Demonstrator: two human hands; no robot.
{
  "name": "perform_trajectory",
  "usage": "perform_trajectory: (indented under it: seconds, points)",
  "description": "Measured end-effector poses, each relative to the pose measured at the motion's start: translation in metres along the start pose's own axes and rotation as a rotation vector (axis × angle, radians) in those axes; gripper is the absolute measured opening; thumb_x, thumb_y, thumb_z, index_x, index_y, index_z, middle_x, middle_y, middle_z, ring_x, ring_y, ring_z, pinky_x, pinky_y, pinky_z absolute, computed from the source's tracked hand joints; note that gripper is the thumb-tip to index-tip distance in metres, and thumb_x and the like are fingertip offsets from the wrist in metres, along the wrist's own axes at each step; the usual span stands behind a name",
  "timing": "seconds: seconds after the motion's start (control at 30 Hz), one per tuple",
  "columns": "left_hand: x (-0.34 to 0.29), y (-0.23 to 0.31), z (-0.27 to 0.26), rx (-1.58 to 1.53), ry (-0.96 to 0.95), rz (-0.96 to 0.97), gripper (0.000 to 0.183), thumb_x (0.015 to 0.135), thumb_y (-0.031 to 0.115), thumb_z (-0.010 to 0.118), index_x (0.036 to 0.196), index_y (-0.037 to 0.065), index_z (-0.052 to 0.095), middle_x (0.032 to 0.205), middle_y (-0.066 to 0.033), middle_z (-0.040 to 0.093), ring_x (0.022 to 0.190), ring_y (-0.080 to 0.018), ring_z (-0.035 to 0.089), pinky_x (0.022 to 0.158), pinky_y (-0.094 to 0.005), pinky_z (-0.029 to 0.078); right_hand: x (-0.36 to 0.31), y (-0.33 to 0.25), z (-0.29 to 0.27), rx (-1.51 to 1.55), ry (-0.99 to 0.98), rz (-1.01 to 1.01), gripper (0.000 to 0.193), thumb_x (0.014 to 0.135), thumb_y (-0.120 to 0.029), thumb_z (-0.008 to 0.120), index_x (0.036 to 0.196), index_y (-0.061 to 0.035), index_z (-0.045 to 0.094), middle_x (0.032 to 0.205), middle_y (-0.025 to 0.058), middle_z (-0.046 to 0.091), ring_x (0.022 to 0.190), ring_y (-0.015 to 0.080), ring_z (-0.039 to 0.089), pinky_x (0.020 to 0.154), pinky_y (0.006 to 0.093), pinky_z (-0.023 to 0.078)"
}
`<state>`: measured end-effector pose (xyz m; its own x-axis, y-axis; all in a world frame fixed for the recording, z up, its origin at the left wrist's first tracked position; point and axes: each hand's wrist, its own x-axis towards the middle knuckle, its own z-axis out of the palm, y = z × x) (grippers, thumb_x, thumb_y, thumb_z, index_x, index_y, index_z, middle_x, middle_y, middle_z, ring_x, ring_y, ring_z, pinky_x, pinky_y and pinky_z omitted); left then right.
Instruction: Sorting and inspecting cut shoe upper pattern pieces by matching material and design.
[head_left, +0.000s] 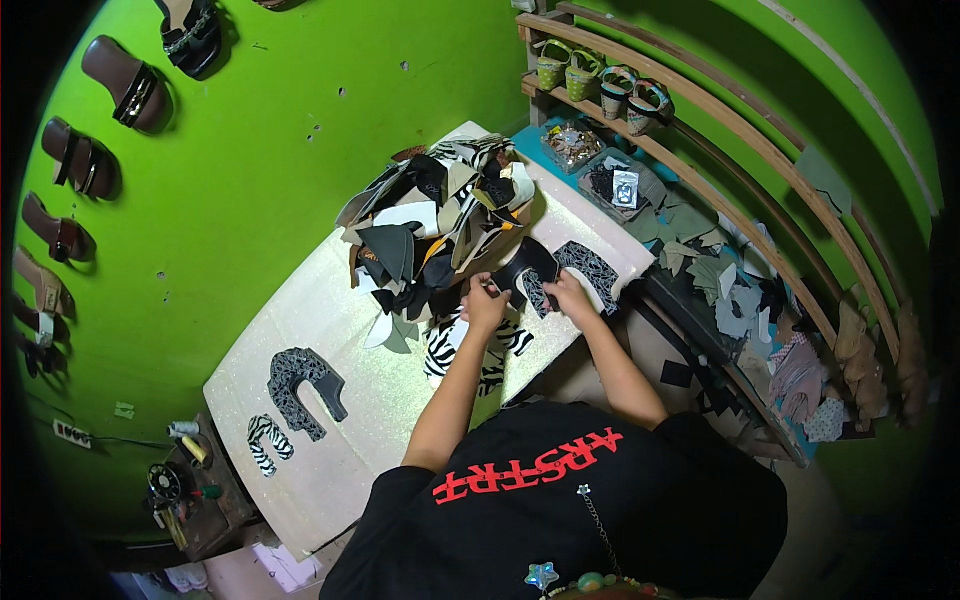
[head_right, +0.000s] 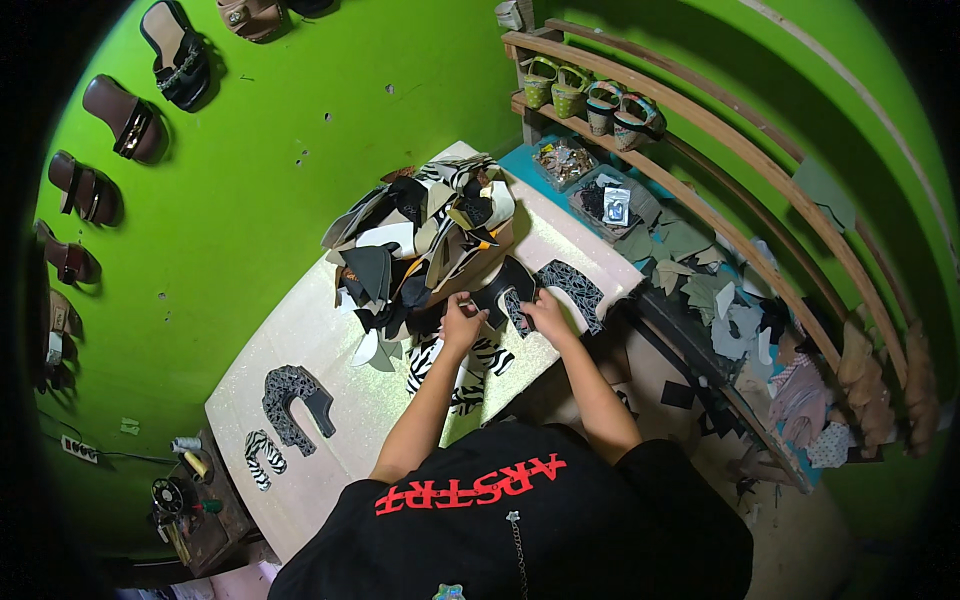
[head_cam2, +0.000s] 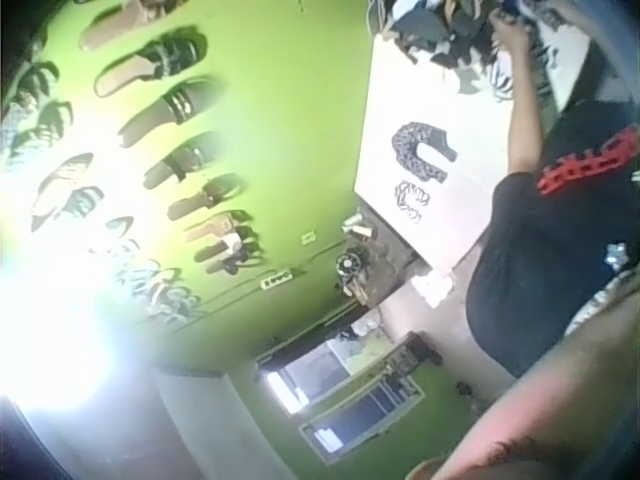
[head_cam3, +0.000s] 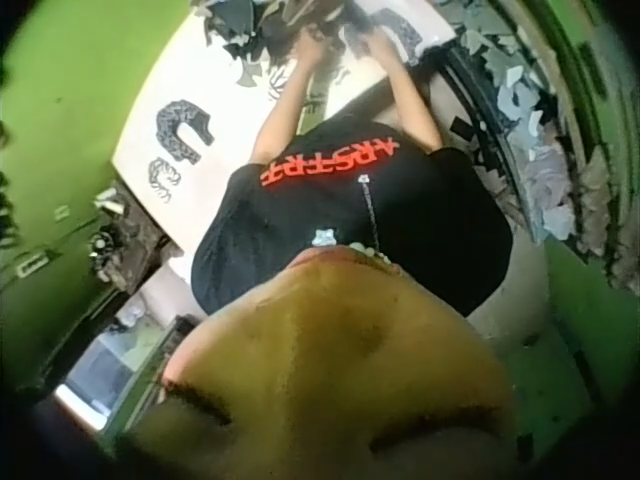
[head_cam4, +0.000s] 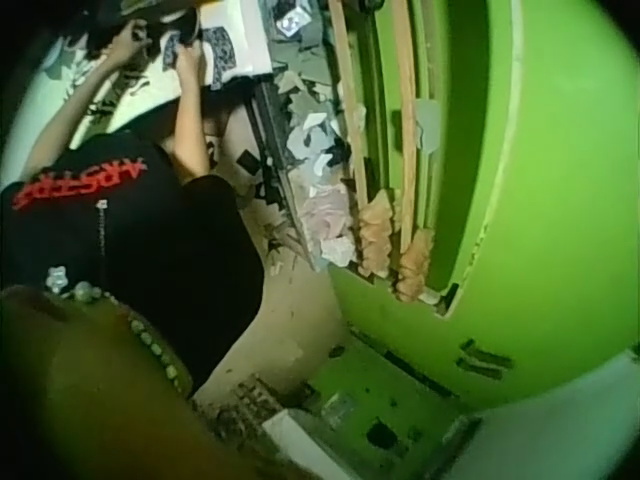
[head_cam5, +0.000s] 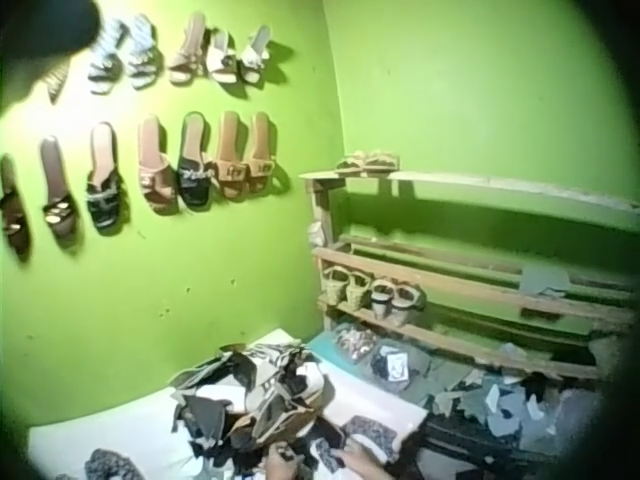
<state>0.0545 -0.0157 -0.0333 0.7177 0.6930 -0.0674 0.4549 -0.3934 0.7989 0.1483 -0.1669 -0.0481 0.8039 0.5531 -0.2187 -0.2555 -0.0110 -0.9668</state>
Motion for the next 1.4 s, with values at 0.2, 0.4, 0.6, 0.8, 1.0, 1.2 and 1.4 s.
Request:
perform_trajectory:
  seconds: [0.2, 0.4, 0.6, 0.8, 1.0, 1.2, 1.4]
  points:
    - [-0.003, 0.005, -0.012, -0.557, -0.179, -0.146, 0.044, 0.069, 0.003, 0.07, 0.105, 0.004, 0.047, 0.083, -0.0041, 0.051, 0.073, -0.0128, 0.055, 0.059, -0.022, 0.046, -0.029, -0.075, -0.013, 0.023, -0.234, 0.026, 0.024, 0.078, -0.004, 0.054, 0.1, -0.0005, 0.045, 0.082, 0.0097, 0.059, 0.061, 0.0168, 0.061, 0.057, 0.0261, 0.048]
    - [-0.021, 0.014, -0.044, -0.779, -0.223, -0.009, 0.049, 0.063, -0.007, 0.069, 0.105, 0.004, 0.046, 0.089, -0.0052, 0.049, 0.075, -0.0136, 0.056, 0.066, -0.024, 0.049, -0.049, -0.095, -0.025, -0.153, -0.143, -0.107, 0.048, 0.067, 0.004, 0.064, 0.11, -0.002, 0.045, 0.094, 0.0064, 0.056, 0.086, 0.0125, 0.054, 0.075, 0.0257, 0.044]
    - [-0.041, 0.008, -0.117, -0.928, -0.234, 0.1, 0.041, 0.069, -0.009, 0.064, 0.104, 0.004, 0.047, 0.097, -0.0044, 0.049, 0.077, -0.0093, 0.054, 0.064, -0.0205, 0.047, -0.054, -0.082, 0.014, 0.199, -0.106, -0.158, 0.04, 0.08, -0.008, 0.055, 0.117, -0.0012, 0.041, 0.098, 0.0091, 0.056, 0.078, 0.0166, 0.059, 0.073, 0.0258, 0.046]
    - [-0.058, -0.051, -0.205, -0.986, -0.012, 0.095, 0.025, 0.081, -0.003, 0.054, 0.105, 0.004, 0.049, 0.09, -0.0034, 0.056, 0.078, -0.0075, 0.055, 0.069, -0.0193, 0.046, -0.046, -0.066, 0.114, -0.042, -0.292, -0.11, 0.014, 0.086, -0.013, 0.052, 0.094, -0.0018, 0.055, 0.08, 0.0002, 0.06, 0.069, 0.0049, 0.054, 0.062, 0.0191, 0.044]
    - [-0.1, -0.131, -0.305, -0.979, 0.171, -0.07, 0.034, 0.079, -0.009, 0.05, 0.111, 0.004, 0.048, 0.098, -0.0091, 0.058, 0.082, -0.0119, 0.057, 0.071, -0.0218, 0.048, -0.058, -0.045, 0.259, -0.265, -0.49, -0.17, 0.021, 0.085, -0.02, 0.055, 0.081, 0.0004, 0.057, 0.068, -0.0021, 0.054, 0.061, 0.004, 0.048, 0.055, 0.0205, 0.04]
    - [-0.142, -0.234, -0.372, -0.786, 0.418, -0.356, 0.043, 0.074, -0.008, 0.056, 0.114, 0.004, 0.045, 0.097, -0.0106, 0.059, 0.085, -0.0156, 0.058, 0.068, -0.0252, 0.05, -0.064, 0.001, 0.382, -0.513, -0.548, -0.317, 0.031, 0.081, -0.029, 0.058, 0.074, 0.0018, 0.06, 0.06, 0.009, 0.056, 0.056, 0.0124, 0.051, 0.054, 0.03, 0.041]
    - [-0.154, -0.291, -0.402, -0.634, 0.529, -0.445, 0.034, 0.072, -0.004, 0.062, 0.105, 0.001, 0.052, 0.084, -0.0066, 0.06, 0.069, -0.0126, 0.058, 0.055, -0.0235, 0.047, -0.068, 0.035, 0.445, -0.681, -0.524, -0.369, 0.025, 0.069, -0.018, 0.067, 0.086, -0.0013, 0.06, 0.064, 0.0101, 0.057, 0.058, 0.0215, 0.056, 0.059, 0.032, 0.045]
